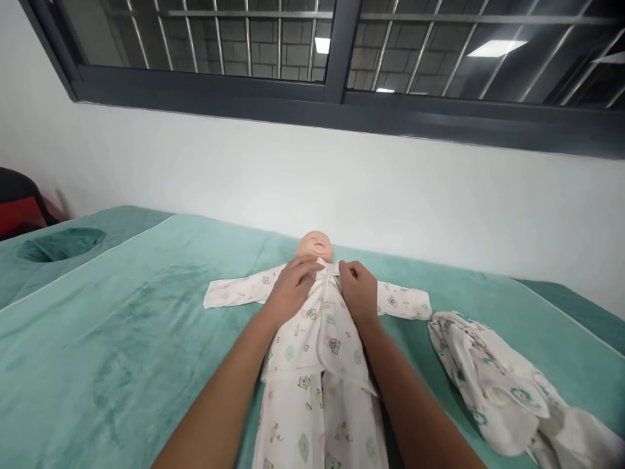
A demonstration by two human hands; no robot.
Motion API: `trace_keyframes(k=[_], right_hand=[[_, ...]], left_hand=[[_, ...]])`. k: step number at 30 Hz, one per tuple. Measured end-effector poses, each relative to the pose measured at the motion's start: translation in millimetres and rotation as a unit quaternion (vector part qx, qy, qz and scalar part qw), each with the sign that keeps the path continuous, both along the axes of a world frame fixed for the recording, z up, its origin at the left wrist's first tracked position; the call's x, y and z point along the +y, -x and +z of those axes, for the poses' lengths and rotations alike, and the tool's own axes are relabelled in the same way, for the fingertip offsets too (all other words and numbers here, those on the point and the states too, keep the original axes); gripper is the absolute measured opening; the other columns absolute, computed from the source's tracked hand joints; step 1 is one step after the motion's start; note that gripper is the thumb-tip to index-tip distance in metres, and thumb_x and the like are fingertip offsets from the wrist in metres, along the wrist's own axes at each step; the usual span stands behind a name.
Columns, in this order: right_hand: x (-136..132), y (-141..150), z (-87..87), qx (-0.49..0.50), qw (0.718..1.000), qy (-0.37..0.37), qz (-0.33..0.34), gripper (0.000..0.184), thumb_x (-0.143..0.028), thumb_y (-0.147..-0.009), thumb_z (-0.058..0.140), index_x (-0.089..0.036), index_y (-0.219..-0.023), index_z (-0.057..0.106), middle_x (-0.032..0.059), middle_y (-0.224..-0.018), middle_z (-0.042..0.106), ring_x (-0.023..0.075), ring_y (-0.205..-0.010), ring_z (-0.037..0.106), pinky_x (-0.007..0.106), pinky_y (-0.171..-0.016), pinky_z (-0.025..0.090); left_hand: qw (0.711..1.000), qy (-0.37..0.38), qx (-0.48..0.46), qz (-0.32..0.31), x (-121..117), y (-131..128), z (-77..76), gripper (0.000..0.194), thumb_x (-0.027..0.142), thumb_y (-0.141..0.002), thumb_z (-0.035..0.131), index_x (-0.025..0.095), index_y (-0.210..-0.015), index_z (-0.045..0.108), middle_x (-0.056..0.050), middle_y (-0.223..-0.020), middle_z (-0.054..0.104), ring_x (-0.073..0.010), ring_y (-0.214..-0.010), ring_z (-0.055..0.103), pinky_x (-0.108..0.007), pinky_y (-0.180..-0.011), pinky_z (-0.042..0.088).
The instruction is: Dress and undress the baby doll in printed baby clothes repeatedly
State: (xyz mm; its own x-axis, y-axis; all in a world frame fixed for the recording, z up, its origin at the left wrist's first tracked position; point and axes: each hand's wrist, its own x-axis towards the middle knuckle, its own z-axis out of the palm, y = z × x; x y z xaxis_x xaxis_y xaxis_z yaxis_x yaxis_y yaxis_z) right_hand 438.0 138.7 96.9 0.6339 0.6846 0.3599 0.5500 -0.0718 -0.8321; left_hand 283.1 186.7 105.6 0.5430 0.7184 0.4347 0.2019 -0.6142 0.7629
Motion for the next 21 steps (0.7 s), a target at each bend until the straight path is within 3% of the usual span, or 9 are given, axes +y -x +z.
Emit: trace_keyframes(k=[6,10,13,15,21], right_hand=[[-36.8,11.3,1.9,-0.008,0.999,0.032,0.0,0.033,-0.045,-0.086,0.049,-0.021,-0.063,0.047,-0.0042,-0.059,0.05,0.0139,-0.06,0.043,0.026,-0.059,0.031],[-36.6,16.6,14.3,-0.077,0.991,0.083,0.074,0.036,-0.052,-0.084,0.051,-0.022,-0.066,0.048,-0.0045,-0.06,0.051,0.0138,-0.058,0.042,0.026,-0.057,0.029],[-31.3,14.1,20.6,-0.102,0.979,0.127,0.124,0.035,-0.046,-0.083,0.053,-0.021,-0.061,0.042,-0.0049,-0.058,0.047,0.0131,-0.057,0.039,0.026,-0.055,0.026],[-29.1,8.8,21.0,-0.103,0.975,0.119,0.155,0.033,-0.039,-0.085,0.049,-0.021,-0.06,0.038,-0.005,-0.058,0.043,0.0128,-0.058,0.037,0.026,-0.056,0.025],[-27.4,-8.9,11.0,0.045,0.966,0.055,0.249,0.026,-0.031,-0.083,0.046,-0.02,-0.061,0.036,-0.0052,-0.061,0.036,0.0121,-0.062,0.035,0.025,-0.058,0.028]], left_hand=[[0.999,-0.02,0.049,-0.008,-12.0,7.0,0.7,0.028,0.031,-0.092,0.046,0.029,-0.111,0.067,0.0,-0.138,0.05,-0.0195,-0.132,0.04,-0.036,-0.113,0.029],[0.998,-0.015,0.057,-0.007,-10.7,5.8,1.3,0.03,0.033,-0.094,0.043,0.031,-0.114,0.066,0.0,-0.14,0.049,-0.0201,-0.133,0.038,-0.037,-0.113,0.03],[0.998,-0.014,0.062,-0.011,-10.1,5.5,1.6,0.032,0.032,-0.095,0.04,0.033,-0.116,0.065,0.001,-0.14,0.048,-0.0201,-0.134,0.037,-0.038,-0.112,0.031],[0.998,-0.016,0.067,-0.011,-9.9,5.7,1.5,0.032,0.031,-0.095,0.04,0.034,-0.116,0.064,0.002,-0.141,0.048,-0.02,-0.134,0.037,-0.039,-0.113,0.031],[0.997,-0.011,0.073,-0.006,-9.5,4.6,2.2,0.032,0.029,-0.094,0.04,0.034,-0.116,0.064,0.002,-0.14,0.048,-0.0204,-0.134,0.037,-0.039,-0.113,0.031]])
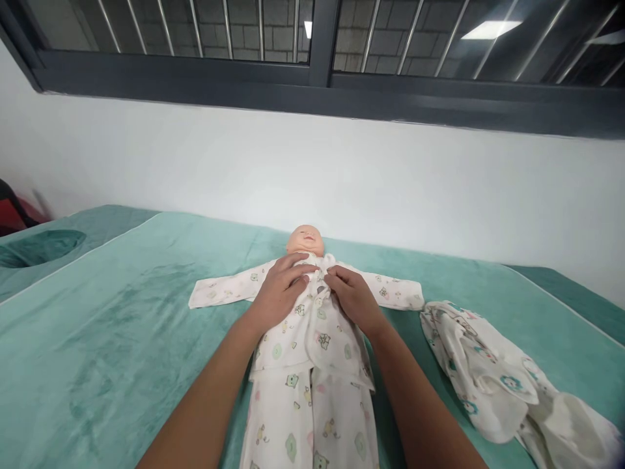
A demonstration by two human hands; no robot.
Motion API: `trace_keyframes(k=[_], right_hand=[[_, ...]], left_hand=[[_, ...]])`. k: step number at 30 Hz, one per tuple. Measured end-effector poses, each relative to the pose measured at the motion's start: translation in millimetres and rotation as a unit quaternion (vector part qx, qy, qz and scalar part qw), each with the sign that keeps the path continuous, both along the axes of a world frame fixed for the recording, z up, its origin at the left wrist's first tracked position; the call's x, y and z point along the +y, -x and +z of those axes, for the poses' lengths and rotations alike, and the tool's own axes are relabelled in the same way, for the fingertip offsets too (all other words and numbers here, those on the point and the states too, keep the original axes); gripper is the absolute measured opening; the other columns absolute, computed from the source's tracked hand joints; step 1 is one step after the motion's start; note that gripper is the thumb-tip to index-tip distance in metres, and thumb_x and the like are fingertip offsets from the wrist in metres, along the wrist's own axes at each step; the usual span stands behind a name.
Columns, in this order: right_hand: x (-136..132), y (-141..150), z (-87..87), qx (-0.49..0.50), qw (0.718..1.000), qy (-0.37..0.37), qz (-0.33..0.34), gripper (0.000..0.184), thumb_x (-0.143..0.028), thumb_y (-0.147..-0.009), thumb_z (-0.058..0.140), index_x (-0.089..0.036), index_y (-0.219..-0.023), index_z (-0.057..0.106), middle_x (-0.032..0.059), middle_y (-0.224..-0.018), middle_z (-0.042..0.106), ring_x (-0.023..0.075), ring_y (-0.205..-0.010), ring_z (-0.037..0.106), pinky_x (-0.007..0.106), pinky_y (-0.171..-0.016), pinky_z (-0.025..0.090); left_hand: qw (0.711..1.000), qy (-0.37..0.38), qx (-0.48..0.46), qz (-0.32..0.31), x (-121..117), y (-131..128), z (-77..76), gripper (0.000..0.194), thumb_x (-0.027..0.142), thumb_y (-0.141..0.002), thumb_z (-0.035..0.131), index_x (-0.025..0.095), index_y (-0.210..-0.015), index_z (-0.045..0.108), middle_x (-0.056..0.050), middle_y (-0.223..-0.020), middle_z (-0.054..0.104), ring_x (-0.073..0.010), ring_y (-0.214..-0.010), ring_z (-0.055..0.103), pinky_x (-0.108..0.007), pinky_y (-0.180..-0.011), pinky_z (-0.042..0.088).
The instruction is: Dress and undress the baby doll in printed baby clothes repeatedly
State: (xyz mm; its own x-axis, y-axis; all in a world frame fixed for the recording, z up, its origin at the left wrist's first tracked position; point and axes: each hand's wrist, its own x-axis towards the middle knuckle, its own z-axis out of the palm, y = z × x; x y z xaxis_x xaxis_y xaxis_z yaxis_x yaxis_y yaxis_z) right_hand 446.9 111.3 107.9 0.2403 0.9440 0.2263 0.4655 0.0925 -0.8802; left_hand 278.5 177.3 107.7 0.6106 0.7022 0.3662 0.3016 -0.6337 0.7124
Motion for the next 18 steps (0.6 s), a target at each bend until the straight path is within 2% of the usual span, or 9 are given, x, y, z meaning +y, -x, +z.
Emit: trace_keyframes(k=[3,6,10,13,15,18], right_hand=[[2.1,-0.4,-4.4,0.057,0.998,-0.003,-0.029,0.026,-0.033,-0.082,0.047,-0.02,-0.061,0.036,-0.0053,-0.062,0.037,0.0119,-0.062,0.035,0.025,-0.059,0.029],[-0.1,4.6,-3.4,0.031,0.997,0.004,-0.074,0.025,-0.035,-0.082,0.048,-0.02,-0.064,0.041,-0.0051,-0.064,0.043,0.0126,-0.065,0.04,0.025,-0.062,0.031],[-17.8,3.8,12.1,-0.092,0.984,0.034,-0.147,0.025,-0.033,-0.083,0.045,-0.021,-0.062,0.039,-0.005,-0.058,0.044,0.0123,-0.059,0.038,0.025,-0.056,0.027],[-36.9,-2.8,33.4,-0.248,0.948,0.097,-0.176,0.026,-0.029,-0.081,0.045,-0.02,-0.058,0.036,-0.0041,-0.054,0.043,0.0118,-0.052,0.032,0.026,-0.052,0.02],[-47.2,-1.7,45.7,-0.313,0.926,0.131,-0.163,0.031,-0.033,-0.084,0.044,-0.02,-0.057,0.036,-0.0033,-0.052,0.043,0.0116,-0.049,0.03,0.027,-0.051,0.018],[-54.0,13.6,51.1,-0.319,0.934,0.147,-0.071,0.039,-0.046,-0.087,0.046,-0.02,-0.058,0.039,-0.0025,-0.052,0.047,0.0114,-0.048,0.034,0.027,-0.05,0.018]], left_hand=[[1.0,0.004,0.0,-0.001,-1.2,-0.3,1.6,0.033,0.028,-0.094,0.04,0.033,-0.118,0.063,0.002,-0.141,0.047,-0.0203,-0.134,0.037,-0.04,-0.113,0.031],[1.0,0.011,-0.017,-0.009,-3.8,1.6,3.8,0.034,0.026,-0.094,0.039,0.034,-0.118,0.063,0.002,-0.142,0.045,-0.0198,-0.135,0.036,-0.039,-0.112,0.031],[0.999,0.003,-0.013,-0.052,-7.2,7.0,6.4,0.026,0.029,-0.092,0.045,0.032,-0.105,0.068,0.002,-0.142,0.046,-0.0217,-0.137,0.033,-0.041,-0.113,0.029],[0.995,-0.032,0.02,-0.089,-8.6,9.6,7.3,0.02,0.037,-0.09,0.053,0.032,-0.1,0.069,0.003,-0.141,0.047,-0.0235,-0.139,0.03,-0.044,-0.116,0.023],[0.994,-0.047,0.032,-0.095,-9.1,9.6,7.2,0.019,0.04,-0.088,0.055,0.032,-0.098,0.069,0.003,-0.141,0.047,-0.0239,-0.14,0.027,-0.045,-0.116,0.022],[0.995,-0.049,0.033,-0.08,-9.7,7.8,6.3,0.015,0.039,-0.087,0.057,0.03,-0.091,0.068,0.003,-0.141,0.048,-0.0237,-0.14,0.027,-0.045,-0.116,0.023]])
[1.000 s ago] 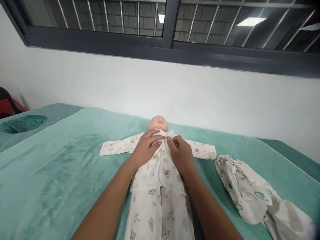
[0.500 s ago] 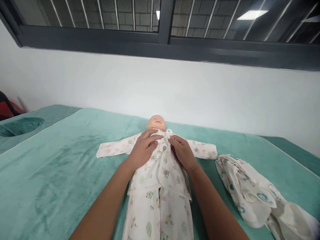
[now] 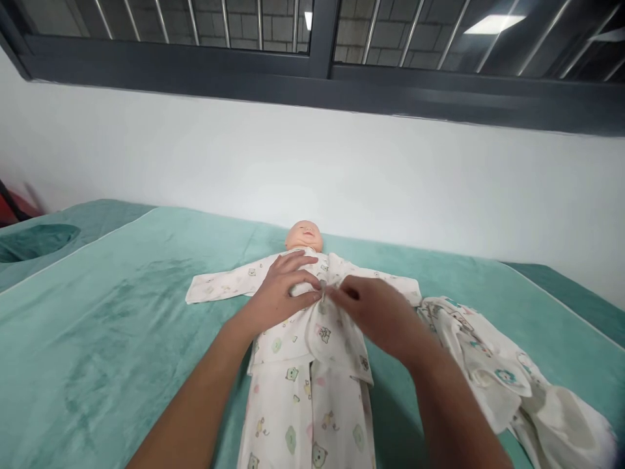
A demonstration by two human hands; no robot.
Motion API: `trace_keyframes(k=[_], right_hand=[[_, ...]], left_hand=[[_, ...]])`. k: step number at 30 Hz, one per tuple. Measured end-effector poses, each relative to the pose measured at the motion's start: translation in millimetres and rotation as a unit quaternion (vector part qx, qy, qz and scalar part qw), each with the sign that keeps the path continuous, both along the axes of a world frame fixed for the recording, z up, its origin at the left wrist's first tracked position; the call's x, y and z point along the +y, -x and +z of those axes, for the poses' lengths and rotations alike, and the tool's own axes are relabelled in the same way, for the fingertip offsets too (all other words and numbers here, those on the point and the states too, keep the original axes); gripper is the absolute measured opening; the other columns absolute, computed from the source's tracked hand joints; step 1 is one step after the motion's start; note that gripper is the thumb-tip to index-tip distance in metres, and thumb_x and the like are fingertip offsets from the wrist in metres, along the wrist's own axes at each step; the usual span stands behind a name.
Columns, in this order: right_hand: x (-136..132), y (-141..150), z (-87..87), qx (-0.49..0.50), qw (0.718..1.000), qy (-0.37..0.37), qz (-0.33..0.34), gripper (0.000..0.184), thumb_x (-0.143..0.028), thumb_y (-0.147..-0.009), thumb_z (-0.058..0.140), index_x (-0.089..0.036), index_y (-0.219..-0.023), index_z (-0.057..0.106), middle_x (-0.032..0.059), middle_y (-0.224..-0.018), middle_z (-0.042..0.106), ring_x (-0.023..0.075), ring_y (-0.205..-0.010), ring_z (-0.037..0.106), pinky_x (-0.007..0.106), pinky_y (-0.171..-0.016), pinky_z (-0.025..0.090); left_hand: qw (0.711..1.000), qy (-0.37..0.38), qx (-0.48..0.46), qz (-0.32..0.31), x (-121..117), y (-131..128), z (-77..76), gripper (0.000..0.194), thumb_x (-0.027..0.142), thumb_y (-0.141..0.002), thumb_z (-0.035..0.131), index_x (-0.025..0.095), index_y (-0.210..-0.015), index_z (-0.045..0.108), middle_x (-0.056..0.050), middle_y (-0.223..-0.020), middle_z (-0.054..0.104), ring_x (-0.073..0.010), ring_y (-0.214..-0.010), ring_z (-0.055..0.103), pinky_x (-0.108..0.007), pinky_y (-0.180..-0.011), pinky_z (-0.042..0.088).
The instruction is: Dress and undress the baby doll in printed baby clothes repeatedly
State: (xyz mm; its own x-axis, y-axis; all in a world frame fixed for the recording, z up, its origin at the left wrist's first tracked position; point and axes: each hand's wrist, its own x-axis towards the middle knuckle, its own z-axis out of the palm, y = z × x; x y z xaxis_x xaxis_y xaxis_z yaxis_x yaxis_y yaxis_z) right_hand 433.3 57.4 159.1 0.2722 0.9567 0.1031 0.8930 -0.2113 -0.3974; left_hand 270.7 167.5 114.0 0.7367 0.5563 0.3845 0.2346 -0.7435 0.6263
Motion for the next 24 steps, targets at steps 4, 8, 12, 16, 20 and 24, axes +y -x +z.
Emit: trace_keyframes(k=[4,8,12,16,20,24], right_hand=[[4.8,18.1,-11.8,0.023,0.998,0.002,0.059,0.034,-0.042,-0.085,0.051,-0.021,-0.06,0.042,-0.0006,-0.055,0.051,0.0119,-0.048,0.038,0.028,-0.049,0.019],[11.5,3.3,-18.0,0.137,0.983,0.004,0.119,0.03,-0.033,-0.086,0.047,-0.02,-0.059,0.038,-0.0024,-0.056,0.044,0.0112,-0.052,0.033,0.026,-0.048,0.021],[12.7,-18.8,-16.6,0.278,0.939,0.035,0.2,0.027,-0.035,-0.085,0.051,-0.02,-0.063,0.045,-0.0038,-0.061,0.04,0.0108,-0.056,0.034,0.024,-0.051,0.027],[14.0,-25.0,-21.2,0.34,0.911,0.021,0.231,0.026,-0.04,-0.087,0.051,-0.019,-0.072,0.055,-0.0033,-0.066,0.046,0.0114,-0.06,0.04,0.025,-0.056,0.032],[19.3,-21.1,-29.8,0.325,0.919,-0.054,0.216,0.023,-0.037,-0.088,0.052,-0.019,-0.08,0.061,-0.0012,-0.075,0.055,0.0131,-0.068,0.045,0.026,-0.062,0.035],[23.0,-18.3,-34.8,0.276,0.941,-0.086,0.179,0.018,-0.034,-0.087,0.053,-0.02,-0.078,0.061,-0.0023,-0.073,0.055,0.0125,-0.066,0.044,0.026,-0.061,0.034]], left_hand=[[1.0,0.001,-0.011,0.018,-0.1,-1.4,-1.4,0.012,0.033,-0.088,0.056,0.027,-0.083,0.066,0.003,-0.139,0.05,-0.0227,-0.138,0.031,-0.045,-0.115,0.025],[1.0,-0.006,-0.014,0.004,0.7,-0.6,-1.4,0.015,0.035,-0.089,0.054,0.027,-0.083,0.066,0.002,-0.138,0.051,-0.0229,-0.137,0.032,-0.046,-0.115,0.025],[1.0,-0.009,-0.007,0.009,0.7,-0.8,-1.1,0.017,0.037,-0.089,0.054,0.027,-0.083,0.067,0.002,-0.139,0.051,-0.0241,-0.137,0.032,-0.047,-0.115,0.025],[1.0,-0.012,-0.007,0.006,0.7,-1.6,-1.4,0.019,0.038,-0.089,0.053,0.028,-0.083,0.068,0.002,-0.139,0.051,-0.0245,-0.137,0.032,-0.046,-0.114,0.026],[1.0,-0.015,-0.019,0.0,2.0,-1.8,-1.8,0.021,0.037,-0.09,0.052,0.028,-0.083,0.07,0.001,-0.135,0.054,-0.0237,-0.136,0.034,-0.045,-0.113,0.028],[1.0,-0.004,-0.025,-0.005,3.8,-1.7,-1.9,0.022,0.035,-0.091,0.051,0.027,-0.084,0.07,0.001,-0.134,0.056,-0.0228,-0.135,0.036,-0.044,-0.114,0.028]])
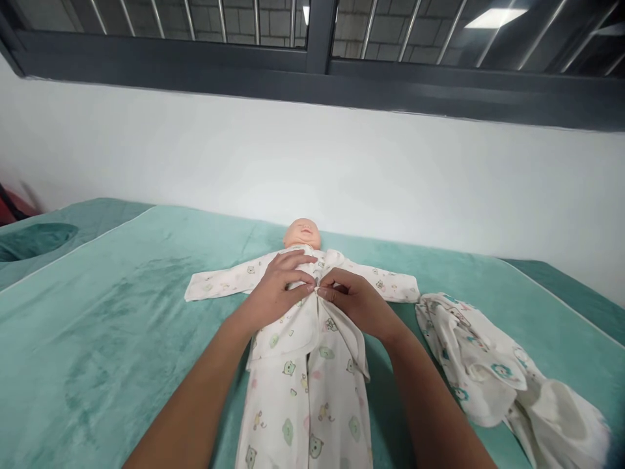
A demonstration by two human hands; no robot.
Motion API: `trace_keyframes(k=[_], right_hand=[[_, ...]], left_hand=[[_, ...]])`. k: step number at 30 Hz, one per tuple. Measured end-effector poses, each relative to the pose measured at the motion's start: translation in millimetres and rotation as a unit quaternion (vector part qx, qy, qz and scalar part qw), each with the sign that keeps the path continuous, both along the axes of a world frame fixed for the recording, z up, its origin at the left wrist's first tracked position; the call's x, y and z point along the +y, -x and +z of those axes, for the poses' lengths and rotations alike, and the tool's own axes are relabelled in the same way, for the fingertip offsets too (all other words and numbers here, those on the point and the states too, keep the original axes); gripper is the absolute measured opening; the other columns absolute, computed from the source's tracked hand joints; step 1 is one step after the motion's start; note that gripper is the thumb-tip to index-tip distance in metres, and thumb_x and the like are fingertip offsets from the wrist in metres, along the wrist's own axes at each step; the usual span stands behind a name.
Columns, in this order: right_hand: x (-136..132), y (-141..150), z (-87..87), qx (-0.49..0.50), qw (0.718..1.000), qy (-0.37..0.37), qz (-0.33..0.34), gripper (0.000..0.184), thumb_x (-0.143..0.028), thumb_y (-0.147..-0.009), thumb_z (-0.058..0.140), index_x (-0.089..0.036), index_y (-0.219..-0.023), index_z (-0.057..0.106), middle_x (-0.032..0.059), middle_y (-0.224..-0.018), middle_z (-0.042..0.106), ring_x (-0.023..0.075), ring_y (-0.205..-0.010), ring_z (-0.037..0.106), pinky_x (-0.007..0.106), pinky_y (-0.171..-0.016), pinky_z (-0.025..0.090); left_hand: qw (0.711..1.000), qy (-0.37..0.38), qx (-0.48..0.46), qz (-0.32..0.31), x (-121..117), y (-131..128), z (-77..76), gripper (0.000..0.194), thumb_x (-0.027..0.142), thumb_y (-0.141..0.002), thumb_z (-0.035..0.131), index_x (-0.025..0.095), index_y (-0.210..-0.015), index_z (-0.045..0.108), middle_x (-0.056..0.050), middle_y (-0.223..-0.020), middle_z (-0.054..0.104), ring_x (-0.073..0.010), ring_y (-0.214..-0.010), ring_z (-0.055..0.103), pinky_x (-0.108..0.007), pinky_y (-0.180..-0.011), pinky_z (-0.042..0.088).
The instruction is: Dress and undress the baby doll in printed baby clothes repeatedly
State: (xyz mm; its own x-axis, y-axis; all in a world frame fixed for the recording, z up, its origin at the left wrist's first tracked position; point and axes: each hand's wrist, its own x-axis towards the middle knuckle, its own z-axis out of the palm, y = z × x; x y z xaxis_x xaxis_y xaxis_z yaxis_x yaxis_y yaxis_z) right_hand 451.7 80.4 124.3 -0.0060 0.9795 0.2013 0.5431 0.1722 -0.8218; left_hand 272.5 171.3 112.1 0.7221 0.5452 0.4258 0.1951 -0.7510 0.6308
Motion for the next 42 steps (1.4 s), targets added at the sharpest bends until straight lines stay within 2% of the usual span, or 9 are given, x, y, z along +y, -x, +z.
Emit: trace_keyframes(k=[8,11,17,20,25,29,33,37,42], right_hand=[[4.3,0.0,-5.6,0.067,0.997,-0.01,-0.044,0.02,-0.036,-0.084,0.054,-0.019,-0.074,0.056,-0.0029,-0.071,0.05,0.0115,-0.065,0.042,0.025,-0.06,0.034],[4.9,-1.6,-9.0,0.128,0.989,0.015,-0.074,0.023,-0.04,-0.081,0.057,-0.019,-0.073,0.056,-0.0025,-0.072,0.051,0.012,-0.065,0.043,0.024,-0.059,0.034],[-2.4,-18.9,-24.4,0.227,0.948,-0.02,-0.22,0.021,-0.042,-0.077,0.059,-0.02,-0.077,0.056,-0.0034,-0.069,0.05,0.0131,-0.063,0.043,0.024,-0.057,0.034],[-17.1,-44.7,-32.2,0.195,0.939,-0.032,-0.283,0.024,-0.043,-0.075,0.06,-0.019,-0.075,0.057,-0.001,-0.075,0.055,0.0159,-0.071,0.048,0.025,-0.062,0.037],[-57.5,-102.9,-46.7,0.017,0.903,-0.007,-0.429,0.024,-0.043,-0.071,0.056,-0.02,-0.067,0.057,0.0016,-0.069,0.06,0.0205,-0.07,0.052,0.03,-0.061,0.038],[-69.5,-119.7,-57.7,-0.107,0.893,0.024,-0.437,0.02,-0.04,-0.07,0.055,-0.021,-0.072,0.058,0.0034,-0.069,0.062,0.0232,-0.069,0.056,0.035,-0.064,0.043],[-62.6,-92.4,-57.1,-0.205,0.88,-0.119,-0.411,0.027,-0.03,-0.075,0.049,-0.019,-0.098,0.06,0.0117,-0.103,0.063,0.027,-0.097,0.059,0.042,-0.085,0.047],[-55.2,-37.3,-48.7,-0.251,0.895,-0.23,-0.287,0.024,-0.025,-0.085,0.048,-0.024,-0.107,0.06,0.0096,-0.124,0.057,0.0261,-0.119,0.05,0.045,-0.103,0.039],[-44.5,7.3,-50.1,-0.111,0.973,-0.12,-0.164,0.042,-0.033,-0.095,0.041,-0.027,-0.136,0.046,0.0055,-0.145,0.043,0.0234,-0.134,0.038,0.045,-0.112,0.032]], left_hand=[[0.999,0.042,0.025,-0.01,-2.7,1.6,4.1,0.025,0.038,-0.092,0.047,0.028,-0.081,0.067,0.003,-0.137,0.052,-0.0236,-0.135,0.035,-0.049,-0.116,0.02],[0.998,0.059,0.0,0.027,-6.1,-0.1,4.1,0.024,0.04,-0.092,0.045,0.028,-0.088,0.065,0.0,-0.138,0.051,-0.0233,-0.133,0.038,-0.046,-0.113,0.028],[0.994,-0.046,-0.002,0.096,-6.6,-8.1,-5.6,0.022,0.041,-0.087,0.055,0.026,-0.101,0.061,-0.004,-0.135,0.051,-0.0252,-0.131,0.039,-0.045,-0.109,0.031],[0.992,-0.057,-0.013,0.112,-7.3,-9.2,-5.7,0.013,0.035,-0.088,0.052,0.024,-0.092,0.059,-0.004,-0.119,0.057,-0.0236,-0.118,0.047,-0.041,-0.099,0.038],[0.989,-0.024,-0.035,0.144,-10.5,-5.9,0.0,0.014,0.024,-0.089,0.045,0.023,-0.08,0.055,-0.002,-0.084,0.058,-0.0208,-0.087,0.051,-0.037,-0.078,0.042],[0.968,0.126,-0.145,0.162,-0.1,4.8,2.6,0.01,0.025,-0.088,0.045,0.022,-0.086,0.055,-0.001,-0.085,0.059,-0.0163,-0.082,0.054,-0.03,-0.075,0.044],[0.941,0.191,-0.212,0.184,10.5,13.4,4.5,0.013,0.033,-0.087,0.049,0.022,-0.09,0.055,0.001,-0.085,0.059,-0.0137,-0.078,0.055,-0.025,-0.071,0.044],[0.973,0.11,-0.08,0.186,-4.9,-0.2,3.9,0.03,0.05,-0.085,0.05,0.025,-0.1,0.058,0.001,-0.08,0.06,-0.0175,-0.074,0.055,-0.029,-0.067,0.043],[0.97,-0.083,0.052,0.223,-30.0,-21.8,0.2,0.026,0.035,-0.084,0.051,0.026,-0.108,0.058,-0.005,-0.096,0.065,-0.0263,-0.092,0.056,-0.038,-0.079,0.041]])
